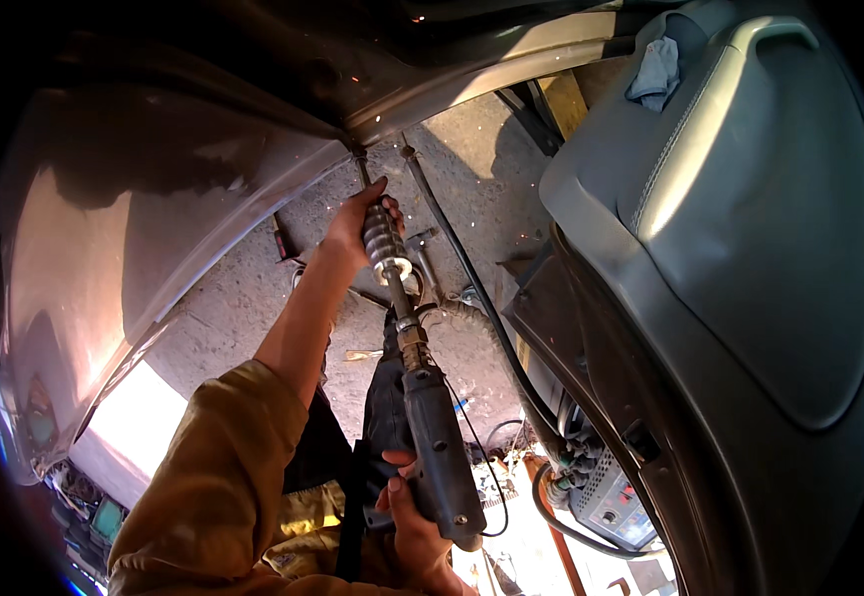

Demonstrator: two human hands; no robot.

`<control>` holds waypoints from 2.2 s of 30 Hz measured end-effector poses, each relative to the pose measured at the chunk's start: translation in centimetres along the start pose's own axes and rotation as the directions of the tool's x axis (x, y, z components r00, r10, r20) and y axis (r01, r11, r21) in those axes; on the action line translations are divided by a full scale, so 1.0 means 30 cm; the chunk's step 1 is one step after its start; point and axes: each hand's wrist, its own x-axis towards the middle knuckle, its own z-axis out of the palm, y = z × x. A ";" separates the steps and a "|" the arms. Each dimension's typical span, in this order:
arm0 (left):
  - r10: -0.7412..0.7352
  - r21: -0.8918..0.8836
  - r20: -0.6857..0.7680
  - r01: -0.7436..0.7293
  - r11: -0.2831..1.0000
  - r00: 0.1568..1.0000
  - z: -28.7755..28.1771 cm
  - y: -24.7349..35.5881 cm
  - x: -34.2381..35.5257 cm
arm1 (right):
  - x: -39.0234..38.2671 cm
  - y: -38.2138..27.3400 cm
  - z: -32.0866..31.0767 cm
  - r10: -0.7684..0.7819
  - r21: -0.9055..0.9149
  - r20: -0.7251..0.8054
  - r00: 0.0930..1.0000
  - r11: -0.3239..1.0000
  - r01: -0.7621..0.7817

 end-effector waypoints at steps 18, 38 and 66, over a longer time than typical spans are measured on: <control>0.030 -0.017 -0.158 -0.033 0.999 0.987 0.064 -0.227 -0.183 | 0.003 0.084 -0.075 -0.011 0.007 -0.022 1.000 1.000 0.011; -0.022 -0.241 0.127 0.052 0.969 0.992 -0.016 -0.147 -0.158 | -0.009 0.060 -0.026 0.019 -0.115 0.077 0.997 0.993 -0.010; -0.061 -0.087 0.041 0.065 0.994 0.997 -0.045 0.134 0.106 | -0.024 0.036 -0.004 -0.015 -0.195 0.155 0.988 0.980 0.046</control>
